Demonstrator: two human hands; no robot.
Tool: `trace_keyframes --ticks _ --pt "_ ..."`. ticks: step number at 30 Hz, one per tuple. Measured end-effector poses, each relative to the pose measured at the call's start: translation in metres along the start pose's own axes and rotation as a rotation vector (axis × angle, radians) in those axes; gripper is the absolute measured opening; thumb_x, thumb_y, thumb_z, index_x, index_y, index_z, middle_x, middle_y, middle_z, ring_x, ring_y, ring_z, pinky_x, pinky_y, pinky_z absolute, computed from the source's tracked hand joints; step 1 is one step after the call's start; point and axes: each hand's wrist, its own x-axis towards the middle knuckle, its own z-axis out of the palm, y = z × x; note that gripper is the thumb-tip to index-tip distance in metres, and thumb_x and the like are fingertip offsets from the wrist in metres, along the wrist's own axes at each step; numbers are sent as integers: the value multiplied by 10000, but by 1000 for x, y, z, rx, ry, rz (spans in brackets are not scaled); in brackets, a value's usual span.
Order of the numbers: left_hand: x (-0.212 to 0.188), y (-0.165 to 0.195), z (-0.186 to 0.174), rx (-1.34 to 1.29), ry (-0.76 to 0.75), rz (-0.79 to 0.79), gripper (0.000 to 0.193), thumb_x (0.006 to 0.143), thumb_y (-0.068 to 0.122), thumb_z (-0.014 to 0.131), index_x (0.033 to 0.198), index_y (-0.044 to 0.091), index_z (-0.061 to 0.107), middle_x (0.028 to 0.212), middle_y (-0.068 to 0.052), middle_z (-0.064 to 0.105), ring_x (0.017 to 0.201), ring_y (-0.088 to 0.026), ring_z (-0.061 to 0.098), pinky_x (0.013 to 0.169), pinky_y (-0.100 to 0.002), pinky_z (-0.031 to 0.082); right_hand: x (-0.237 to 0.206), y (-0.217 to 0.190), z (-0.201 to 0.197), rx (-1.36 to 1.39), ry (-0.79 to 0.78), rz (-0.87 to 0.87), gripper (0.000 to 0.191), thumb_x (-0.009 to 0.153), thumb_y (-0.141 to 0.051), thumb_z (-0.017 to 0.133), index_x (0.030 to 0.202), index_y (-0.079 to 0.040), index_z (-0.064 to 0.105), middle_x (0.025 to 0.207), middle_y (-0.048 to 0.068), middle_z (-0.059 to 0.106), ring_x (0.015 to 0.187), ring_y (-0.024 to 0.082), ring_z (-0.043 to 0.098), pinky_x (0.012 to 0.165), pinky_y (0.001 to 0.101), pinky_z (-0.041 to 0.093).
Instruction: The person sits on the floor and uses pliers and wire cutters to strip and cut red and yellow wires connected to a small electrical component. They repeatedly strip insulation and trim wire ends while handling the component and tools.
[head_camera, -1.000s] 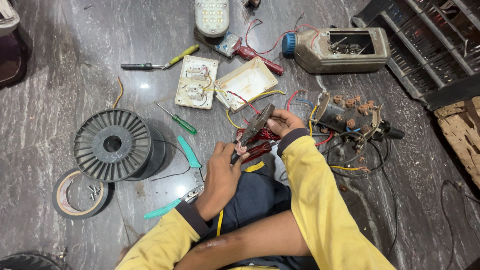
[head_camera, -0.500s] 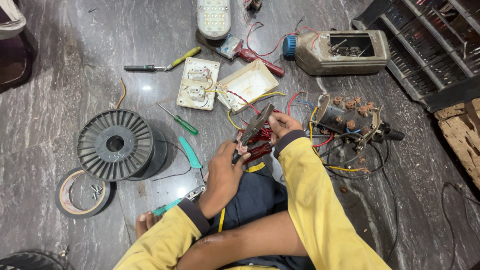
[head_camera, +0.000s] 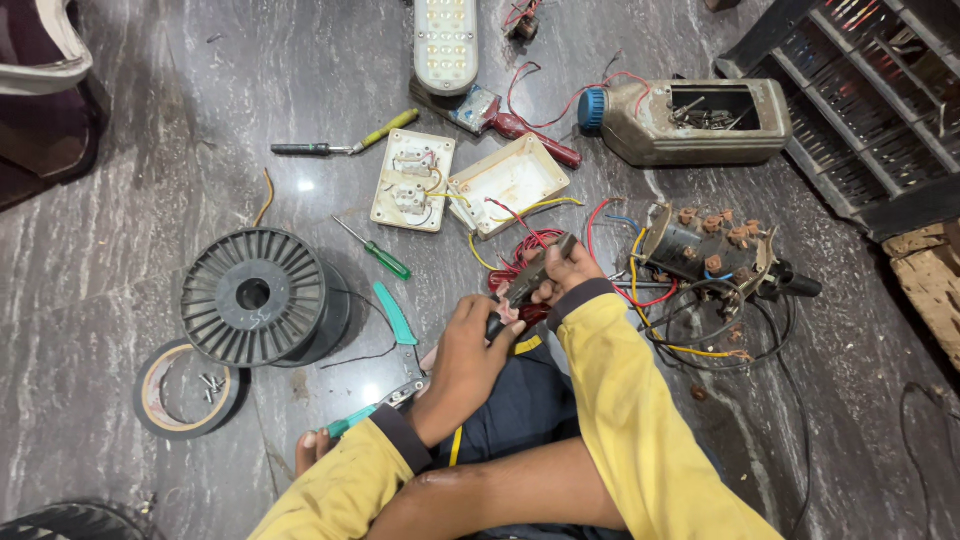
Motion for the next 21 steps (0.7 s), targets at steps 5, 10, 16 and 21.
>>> trace_keyframes --ticks 5,10,16,21 --pt "2 10 3 12 -19 -46 328 911 262 735 1070 3 612 1054 -230 624 956 -425 637 823 -468 509 2 7 3 -173 100 -75 242 1024 -208 602 1166 -16 564 1110 157 742 475 141 556 461 322 517" --pt "4 24 5 155 48 118 359 1019 209 605 1260 -48 538 1136 -280 611 1033 -468 607 885 -494 481 -9 11 20 -34 101 -144 286 1021 -181 613 1269 -47 561 1082 150 709 494 93 524 474 255 482" --pt "19 35 4 -76 176 55 377 1101 249 466 1357 -27 467 1229 -226 618 1057 -338 663 898 -441 526 -25 -1 22 -6 80 -98 320 1020 -185 614 1305 -49 561 1118 159 722 528 102 545 503 238 494" --pt "51 11 -27 -773 193 -30 443 1116 314 439 1433 26 326 1280 -173 580 1107 -272 673 986 -400 576 -11 6 12 -64 58 -84 352 998 -230 608 1296 -67 514 1151 153 720 677 155 704 526 278 570"
